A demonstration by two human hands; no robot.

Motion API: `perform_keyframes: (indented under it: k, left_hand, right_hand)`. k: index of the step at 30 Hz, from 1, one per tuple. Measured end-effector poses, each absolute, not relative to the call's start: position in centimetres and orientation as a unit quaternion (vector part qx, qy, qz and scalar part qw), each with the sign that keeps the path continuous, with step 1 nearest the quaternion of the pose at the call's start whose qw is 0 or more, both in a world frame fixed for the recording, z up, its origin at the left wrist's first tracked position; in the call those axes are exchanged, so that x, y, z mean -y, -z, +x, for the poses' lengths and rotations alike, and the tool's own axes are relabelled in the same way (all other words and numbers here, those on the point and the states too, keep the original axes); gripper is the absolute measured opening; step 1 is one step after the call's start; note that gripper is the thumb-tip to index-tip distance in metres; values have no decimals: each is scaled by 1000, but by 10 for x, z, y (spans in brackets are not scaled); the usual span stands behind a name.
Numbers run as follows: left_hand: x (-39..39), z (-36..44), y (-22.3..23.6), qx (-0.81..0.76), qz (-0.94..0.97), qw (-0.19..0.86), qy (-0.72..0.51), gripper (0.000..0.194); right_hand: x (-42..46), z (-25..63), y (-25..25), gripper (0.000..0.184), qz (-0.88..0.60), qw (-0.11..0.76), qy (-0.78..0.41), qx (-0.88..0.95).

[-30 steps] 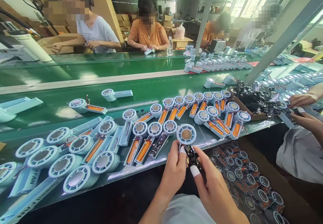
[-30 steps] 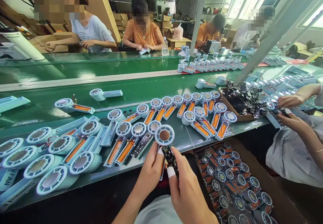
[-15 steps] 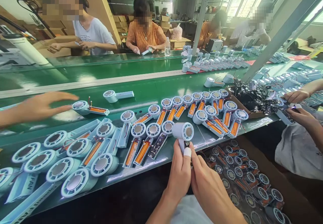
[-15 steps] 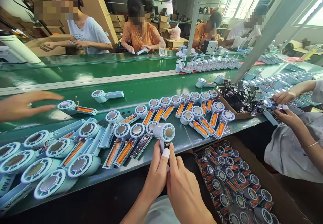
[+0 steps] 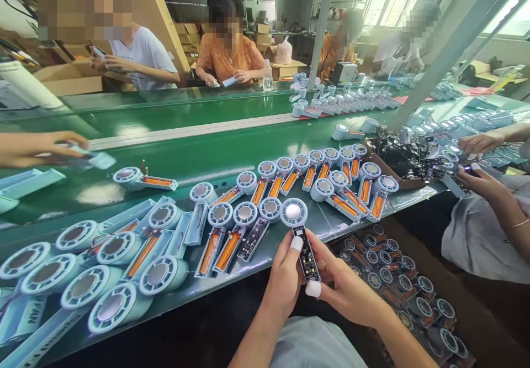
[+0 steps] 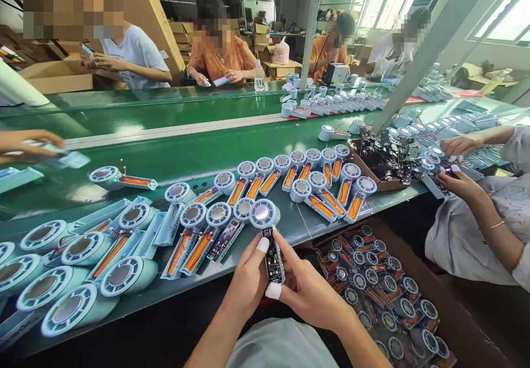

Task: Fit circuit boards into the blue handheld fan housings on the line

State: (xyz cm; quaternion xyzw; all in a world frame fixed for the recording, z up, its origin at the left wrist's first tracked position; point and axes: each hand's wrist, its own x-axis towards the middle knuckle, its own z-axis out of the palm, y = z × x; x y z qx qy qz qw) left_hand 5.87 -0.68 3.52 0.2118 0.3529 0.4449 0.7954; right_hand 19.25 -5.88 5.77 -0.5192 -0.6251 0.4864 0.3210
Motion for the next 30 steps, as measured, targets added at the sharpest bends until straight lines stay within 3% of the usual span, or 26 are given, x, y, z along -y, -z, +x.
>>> perform_keyframes:
  k: [4,8,16,19,22,24,27,30]
  left_hand:
    - [7,57,-43,-333,230,808,-428,57]
    - [7,56,-45,-363,270,795,-404,61]
    - [-6,40,-37,-437,503,662,-344,48]
    - [-9,16,-39,-498,604,491,-383,39]
    - [-6,-7,-36,-572,695,147,-410,34]
    - [-4,-15,-31,-581,726,10,-368,32]
    - [-2,-19,-22,-571,758,-74,-307,32]
    - [-1,-14,-12,-556,762,-94,-318,29]
  right_hand:
    - [62,177,-38,87,-472,467,-576,477]
    - [64,162,-34,87,-479,511,-582,414]
    - [57,172,-35,91,-545,464,-578,393]
    - [47,185,-37,83,-572,420,-547,443]
    - [37,199,-36,66,-631,337,-411,565]
    - [32,207,-33,56,-671,264,-261,642]
    - [26,216,-27,44,-677,214,-52,702]
    - [21,222,-22,40,-638,234,48,732]
